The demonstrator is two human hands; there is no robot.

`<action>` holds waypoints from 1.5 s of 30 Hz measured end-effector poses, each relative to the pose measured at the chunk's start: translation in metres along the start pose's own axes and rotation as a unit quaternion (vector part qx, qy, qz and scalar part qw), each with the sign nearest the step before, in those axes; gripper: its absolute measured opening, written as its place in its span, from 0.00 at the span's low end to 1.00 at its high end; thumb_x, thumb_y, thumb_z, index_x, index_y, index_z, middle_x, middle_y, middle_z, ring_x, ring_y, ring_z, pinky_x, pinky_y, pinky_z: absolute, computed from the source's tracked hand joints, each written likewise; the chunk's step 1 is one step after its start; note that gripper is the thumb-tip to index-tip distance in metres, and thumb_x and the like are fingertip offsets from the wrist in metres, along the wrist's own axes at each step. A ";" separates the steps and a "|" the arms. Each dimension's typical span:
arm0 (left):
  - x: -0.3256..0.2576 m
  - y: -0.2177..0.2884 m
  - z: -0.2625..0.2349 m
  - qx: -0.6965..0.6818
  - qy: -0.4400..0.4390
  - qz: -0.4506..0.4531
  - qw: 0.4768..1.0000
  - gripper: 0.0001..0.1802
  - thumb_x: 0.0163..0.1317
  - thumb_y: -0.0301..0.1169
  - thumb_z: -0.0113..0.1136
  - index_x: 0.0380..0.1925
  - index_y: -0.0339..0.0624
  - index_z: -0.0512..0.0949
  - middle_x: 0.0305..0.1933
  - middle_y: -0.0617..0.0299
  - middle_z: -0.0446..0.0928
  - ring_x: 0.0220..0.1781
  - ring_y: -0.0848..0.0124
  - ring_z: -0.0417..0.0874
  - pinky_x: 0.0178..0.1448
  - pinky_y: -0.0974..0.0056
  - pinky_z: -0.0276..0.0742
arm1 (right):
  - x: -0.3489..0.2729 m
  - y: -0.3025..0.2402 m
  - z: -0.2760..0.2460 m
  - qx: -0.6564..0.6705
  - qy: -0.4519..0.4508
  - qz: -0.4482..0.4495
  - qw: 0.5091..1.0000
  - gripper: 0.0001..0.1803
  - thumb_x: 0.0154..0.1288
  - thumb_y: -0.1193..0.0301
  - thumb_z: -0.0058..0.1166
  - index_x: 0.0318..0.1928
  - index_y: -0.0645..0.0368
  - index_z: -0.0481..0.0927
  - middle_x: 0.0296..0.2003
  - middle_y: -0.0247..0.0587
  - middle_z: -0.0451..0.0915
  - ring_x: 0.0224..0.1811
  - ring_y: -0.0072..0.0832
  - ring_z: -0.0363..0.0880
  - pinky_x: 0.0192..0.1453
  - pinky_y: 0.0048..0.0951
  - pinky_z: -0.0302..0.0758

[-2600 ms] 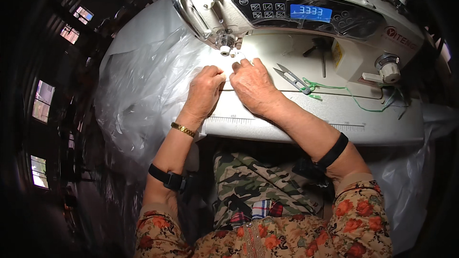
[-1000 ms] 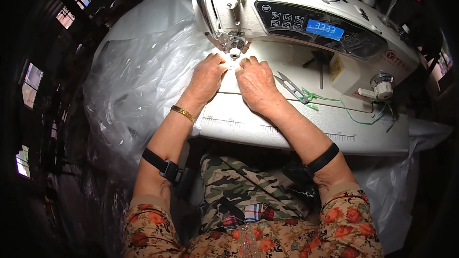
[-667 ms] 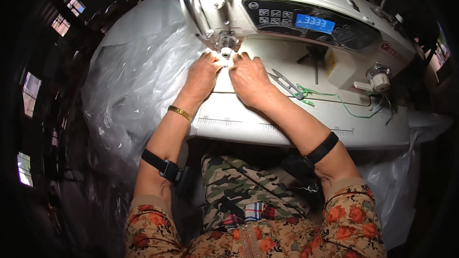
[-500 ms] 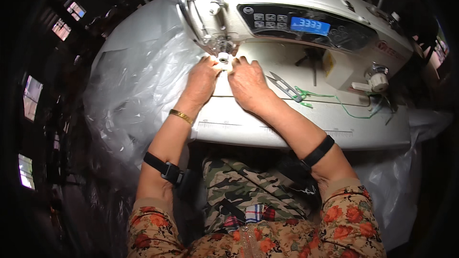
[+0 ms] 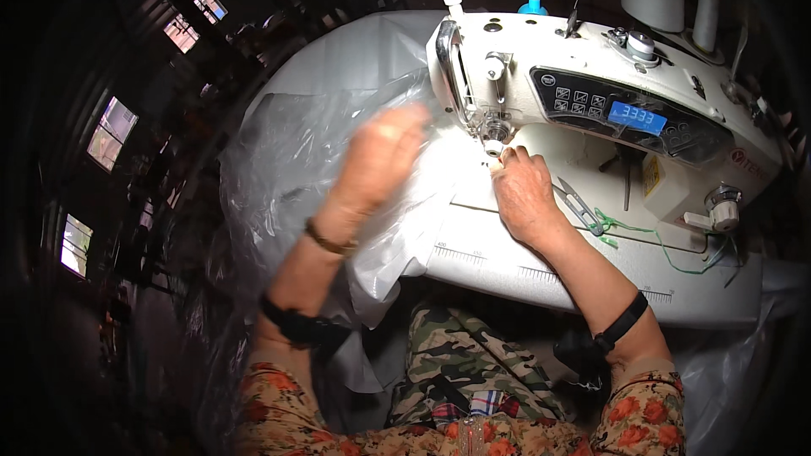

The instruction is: Sewing plastic sheets using an industrial sewing machine.

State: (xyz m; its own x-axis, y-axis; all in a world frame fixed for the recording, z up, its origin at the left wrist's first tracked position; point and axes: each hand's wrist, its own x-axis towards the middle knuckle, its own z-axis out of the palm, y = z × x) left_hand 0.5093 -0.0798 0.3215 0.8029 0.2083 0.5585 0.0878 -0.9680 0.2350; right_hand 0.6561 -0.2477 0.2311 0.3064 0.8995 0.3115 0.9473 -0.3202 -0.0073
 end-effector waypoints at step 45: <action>-0.215 -0.183 -0.056 0.234 0.127 -0.270 0.925 0.17 0.69 0.36 0.49 0.50 0.41 0.80 0.53 0.46 0.82 0.56 0.47 0.82 0.58 0.50 0.78 | -0.050 0.008 -0.004 0.150 0.107 -0.070 0.980 0.11 0.69 0.64 0.54 0.45 0.57 0.82 0.51 0.38 0.81 0.57 0.35 0.75 0.62 0.40 0.69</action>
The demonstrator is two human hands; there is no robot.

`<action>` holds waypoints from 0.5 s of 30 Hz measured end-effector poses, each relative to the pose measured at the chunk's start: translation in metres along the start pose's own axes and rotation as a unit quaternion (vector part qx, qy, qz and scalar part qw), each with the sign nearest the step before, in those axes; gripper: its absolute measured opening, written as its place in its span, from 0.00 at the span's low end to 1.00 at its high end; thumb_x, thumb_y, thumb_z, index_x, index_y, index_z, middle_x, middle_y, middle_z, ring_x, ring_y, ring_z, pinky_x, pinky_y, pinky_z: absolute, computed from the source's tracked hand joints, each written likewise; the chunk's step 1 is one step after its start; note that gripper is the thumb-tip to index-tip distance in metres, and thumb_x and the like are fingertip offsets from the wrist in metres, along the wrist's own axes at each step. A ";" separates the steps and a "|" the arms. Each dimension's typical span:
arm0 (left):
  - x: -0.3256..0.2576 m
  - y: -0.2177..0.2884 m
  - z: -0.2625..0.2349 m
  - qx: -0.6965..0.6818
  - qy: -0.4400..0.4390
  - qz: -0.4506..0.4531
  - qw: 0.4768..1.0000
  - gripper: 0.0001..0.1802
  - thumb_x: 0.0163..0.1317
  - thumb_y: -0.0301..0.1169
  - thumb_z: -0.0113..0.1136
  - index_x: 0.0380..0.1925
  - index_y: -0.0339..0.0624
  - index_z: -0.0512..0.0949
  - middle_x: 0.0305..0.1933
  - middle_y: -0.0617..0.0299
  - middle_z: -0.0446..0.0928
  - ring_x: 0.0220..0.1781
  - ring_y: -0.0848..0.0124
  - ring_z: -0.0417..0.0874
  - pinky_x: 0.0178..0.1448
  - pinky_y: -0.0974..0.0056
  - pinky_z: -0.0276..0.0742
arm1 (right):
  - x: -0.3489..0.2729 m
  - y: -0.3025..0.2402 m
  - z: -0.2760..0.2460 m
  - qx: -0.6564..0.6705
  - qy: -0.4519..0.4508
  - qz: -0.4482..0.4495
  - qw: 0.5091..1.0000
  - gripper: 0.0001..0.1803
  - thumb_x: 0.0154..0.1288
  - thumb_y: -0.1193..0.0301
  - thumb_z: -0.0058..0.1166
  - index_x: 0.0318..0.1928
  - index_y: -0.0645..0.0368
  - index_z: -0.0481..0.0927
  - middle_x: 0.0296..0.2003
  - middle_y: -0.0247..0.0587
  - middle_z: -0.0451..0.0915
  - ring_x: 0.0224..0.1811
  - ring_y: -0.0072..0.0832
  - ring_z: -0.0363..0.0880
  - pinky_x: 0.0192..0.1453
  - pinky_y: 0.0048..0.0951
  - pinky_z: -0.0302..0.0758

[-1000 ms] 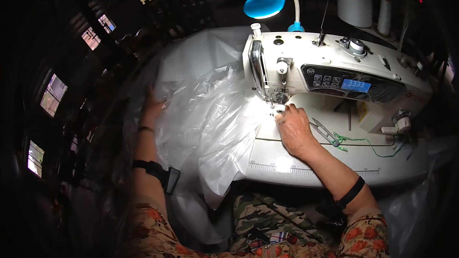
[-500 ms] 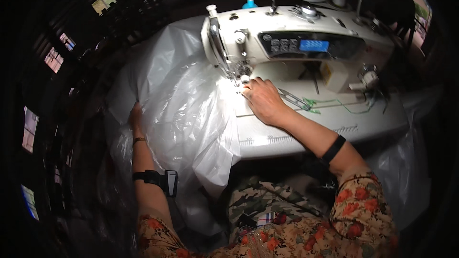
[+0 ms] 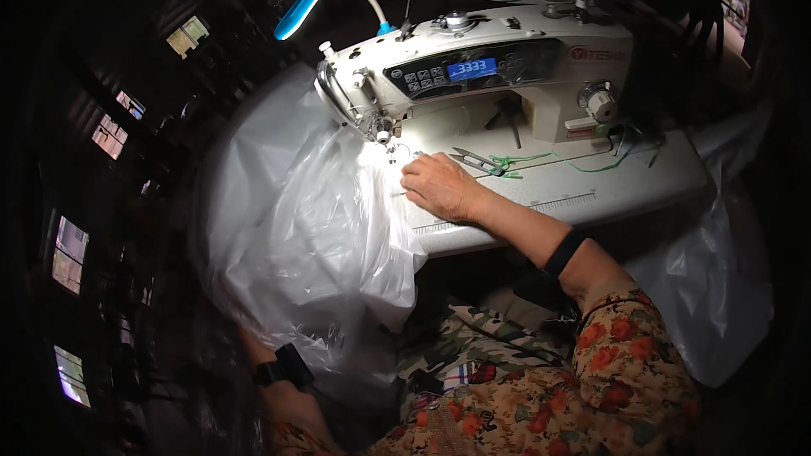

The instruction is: Sewing plastic sheets using an industrial sewing machine.

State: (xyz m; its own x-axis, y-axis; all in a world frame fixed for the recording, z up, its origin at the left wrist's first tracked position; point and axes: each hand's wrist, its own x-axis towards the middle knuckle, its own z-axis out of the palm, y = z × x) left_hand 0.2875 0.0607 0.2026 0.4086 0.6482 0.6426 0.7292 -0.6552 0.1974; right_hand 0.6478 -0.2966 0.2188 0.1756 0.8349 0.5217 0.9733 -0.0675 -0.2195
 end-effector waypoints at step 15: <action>0.033 -0.063 -0.134 0.099 0.289 0.004 0.952 0.17 0.68 0.36 0.52 0.51 0.40 0.80 0.54 0.45 0.82 0.58 0.48 0.81 0.58 0.49 0.77 | -0.027 -0.055 0.006 0.053 -0.083 -0.134 0.986 0.14 0.69 0.60 0.54 0.46 0.57 0.77 0.45 0.40 0.77 0.52 0.36 0.75 0.61 0.40 0.69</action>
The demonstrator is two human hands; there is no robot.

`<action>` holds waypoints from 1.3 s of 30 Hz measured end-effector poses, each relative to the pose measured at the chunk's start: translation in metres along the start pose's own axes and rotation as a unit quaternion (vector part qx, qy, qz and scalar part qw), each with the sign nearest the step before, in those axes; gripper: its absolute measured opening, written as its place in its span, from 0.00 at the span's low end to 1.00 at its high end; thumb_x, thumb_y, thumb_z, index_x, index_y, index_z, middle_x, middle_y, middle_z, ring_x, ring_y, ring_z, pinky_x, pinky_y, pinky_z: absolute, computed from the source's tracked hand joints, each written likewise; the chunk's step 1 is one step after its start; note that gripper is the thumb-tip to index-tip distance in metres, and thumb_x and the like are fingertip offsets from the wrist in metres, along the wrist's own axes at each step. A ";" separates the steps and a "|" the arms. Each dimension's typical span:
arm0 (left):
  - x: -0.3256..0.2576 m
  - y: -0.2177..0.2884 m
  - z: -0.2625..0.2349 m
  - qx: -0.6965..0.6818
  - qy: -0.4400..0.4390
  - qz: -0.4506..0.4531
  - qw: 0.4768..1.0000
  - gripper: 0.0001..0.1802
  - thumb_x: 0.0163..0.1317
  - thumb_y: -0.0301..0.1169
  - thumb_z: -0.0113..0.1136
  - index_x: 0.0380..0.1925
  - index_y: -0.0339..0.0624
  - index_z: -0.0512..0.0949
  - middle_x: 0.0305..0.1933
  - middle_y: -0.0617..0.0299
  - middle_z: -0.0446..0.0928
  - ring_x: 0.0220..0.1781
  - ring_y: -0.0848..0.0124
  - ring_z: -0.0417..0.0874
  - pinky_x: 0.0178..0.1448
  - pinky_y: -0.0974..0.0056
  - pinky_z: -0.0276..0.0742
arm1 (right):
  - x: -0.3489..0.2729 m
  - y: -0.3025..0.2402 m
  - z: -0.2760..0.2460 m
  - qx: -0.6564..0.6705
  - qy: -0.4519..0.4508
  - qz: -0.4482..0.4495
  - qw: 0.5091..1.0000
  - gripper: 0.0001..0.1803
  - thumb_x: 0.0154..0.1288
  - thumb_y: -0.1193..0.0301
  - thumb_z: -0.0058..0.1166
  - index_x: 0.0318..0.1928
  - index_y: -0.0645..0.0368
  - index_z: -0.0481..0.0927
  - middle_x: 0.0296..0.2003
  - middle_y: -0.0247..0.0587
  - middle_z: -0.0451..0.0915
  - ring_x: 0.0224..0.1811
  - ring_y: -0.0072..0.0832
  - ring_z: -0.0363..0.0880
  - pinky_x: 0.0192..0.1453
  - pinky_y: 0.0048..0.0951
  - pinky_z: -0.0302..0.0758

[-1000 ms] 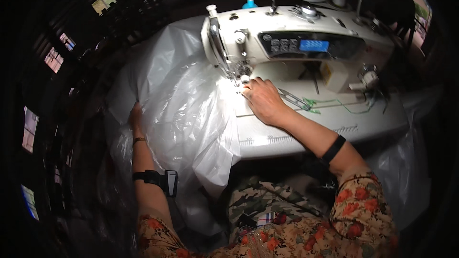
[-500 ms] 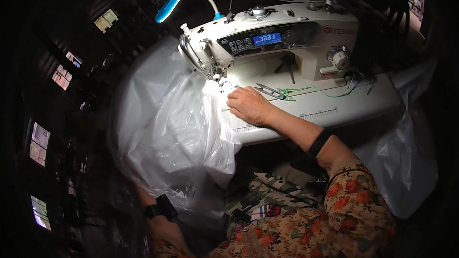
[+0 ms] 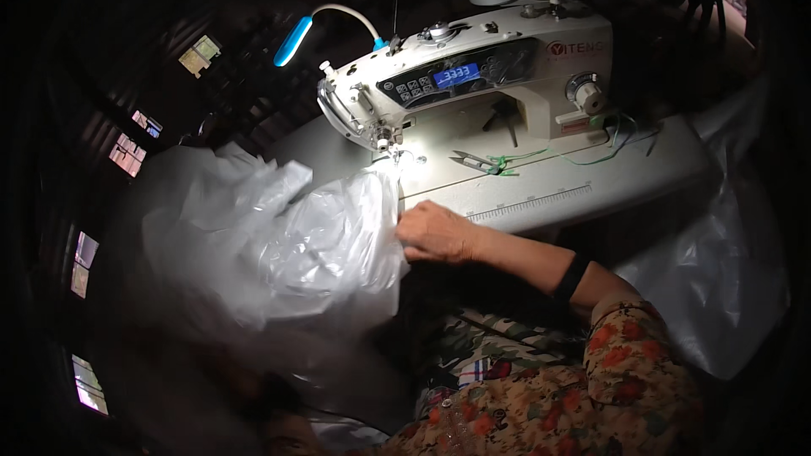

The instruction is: Sewing plastic sheets using an industrial sewing machine.

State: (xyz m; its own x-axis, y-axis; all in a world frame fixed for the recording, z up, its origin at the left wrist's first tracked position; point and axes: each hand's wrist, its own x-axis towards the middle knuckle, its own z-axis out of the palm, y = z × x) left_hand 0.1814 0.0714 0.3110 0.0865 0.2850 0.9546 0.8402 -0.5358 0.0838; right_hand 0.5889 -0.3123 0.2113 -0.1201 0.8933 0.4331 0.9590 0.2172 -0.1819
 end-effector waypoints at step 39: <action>-0.102 0.175 0.117 -0.304 -0.423 0.026 0.853 0.27 0.71 0.45 0.57 0.59 0.34 0.78 0.65 0.45 0.76 0.69 0.51 0.74 0.74 0.57 0.66 | 0.000 -0.053 0.260 0.295 -0.017 0.203 0.934 0.20 0.60 0.73 0.52 0.53 0.65 0.79 0.51 0.55 0.80 0.56 0.48 0.78 0.59 0.44 0.75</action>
State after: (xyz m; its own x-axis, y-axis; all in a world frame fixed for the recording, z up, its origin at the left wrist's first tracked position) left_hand 0.3824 0.0417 0.1951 0.6864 0.5827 0.4351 0.4123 -0.8047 0.4271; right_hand 0.4708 -0.2218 -0.0091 0.2038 0.9591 0.1964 0.6210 0.0284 -0.7833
